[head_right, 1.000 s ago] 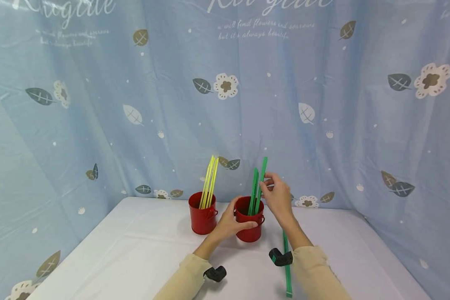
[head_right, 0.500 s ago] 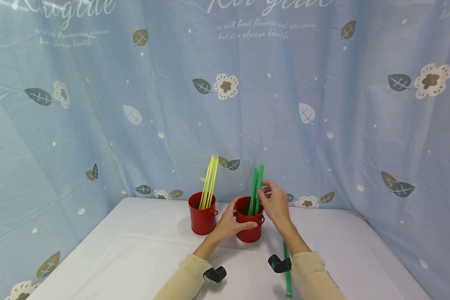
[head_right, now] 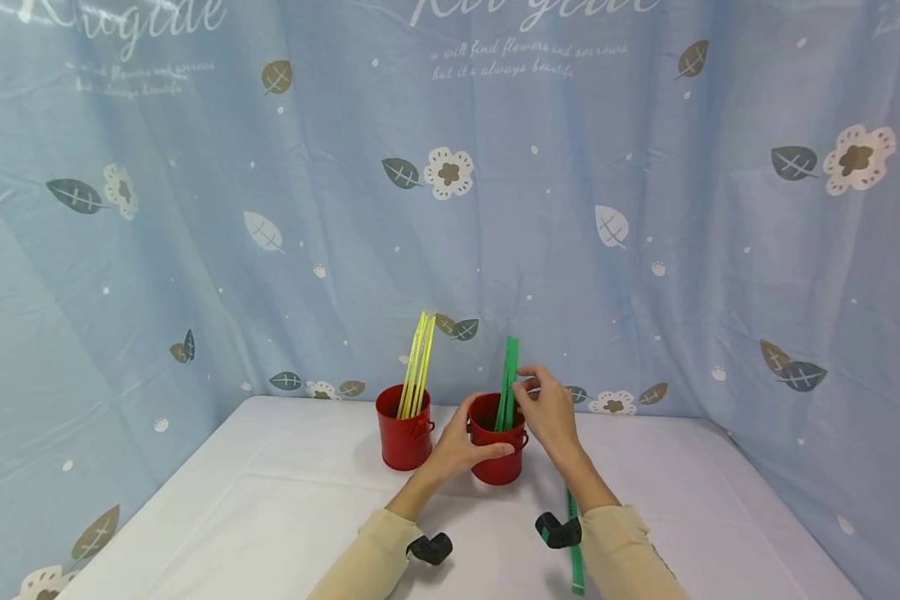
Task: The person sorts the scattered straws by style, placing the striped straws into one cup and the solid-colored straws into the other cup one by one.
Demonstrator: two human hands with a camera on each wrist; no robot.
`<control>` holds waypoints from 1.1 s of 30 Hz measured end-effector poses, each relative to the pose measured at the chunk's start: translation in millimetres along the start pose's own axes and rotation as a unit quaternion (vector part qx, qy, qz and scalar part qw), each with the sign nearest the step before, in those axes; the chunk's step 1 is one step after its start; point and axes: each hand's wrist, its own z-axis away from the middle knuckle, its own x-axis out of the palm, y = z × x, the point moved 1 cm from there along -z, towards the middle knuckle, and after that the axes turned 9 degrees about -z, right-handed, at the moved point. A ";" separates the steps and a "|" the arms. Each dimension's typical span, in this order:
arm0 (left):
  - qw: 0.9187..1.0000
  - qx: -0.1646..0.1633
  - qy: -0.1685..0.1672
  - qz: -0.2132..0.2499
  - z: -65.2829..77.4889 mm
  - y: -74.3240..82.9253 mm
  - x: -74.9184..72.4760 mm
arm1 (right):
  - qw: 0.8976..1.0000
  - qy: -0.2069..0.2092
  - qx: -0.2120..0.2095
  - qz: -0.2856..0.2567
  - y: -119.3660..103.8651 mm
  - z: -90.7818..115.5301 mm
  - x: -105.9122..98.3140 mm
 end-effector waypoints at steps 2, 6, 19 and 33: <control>1.000 0.001 0.001 -0.001 0.1 0.1 0.2 | 1.000 0.002 0.001 0.000 -0.2 0.4 -0.4; 1.000 0.002 0.001 0.000 0.6 -0.2 0.5 | 1.000 0.002 0.008 -0.003 -0.9 2.1 -1.8; 1.000 0.002 0.001 -0.002 -0.4 -0.6 0.1 | 1.000 0.007 0.000 -0.004 8.7 8.2 -13.9; 1.000 -0.004 0.003 -0.001 0.3 -0.4 0.3 | 0.999 -0.028 -0.006 0.044 32.0 24.2 -28.9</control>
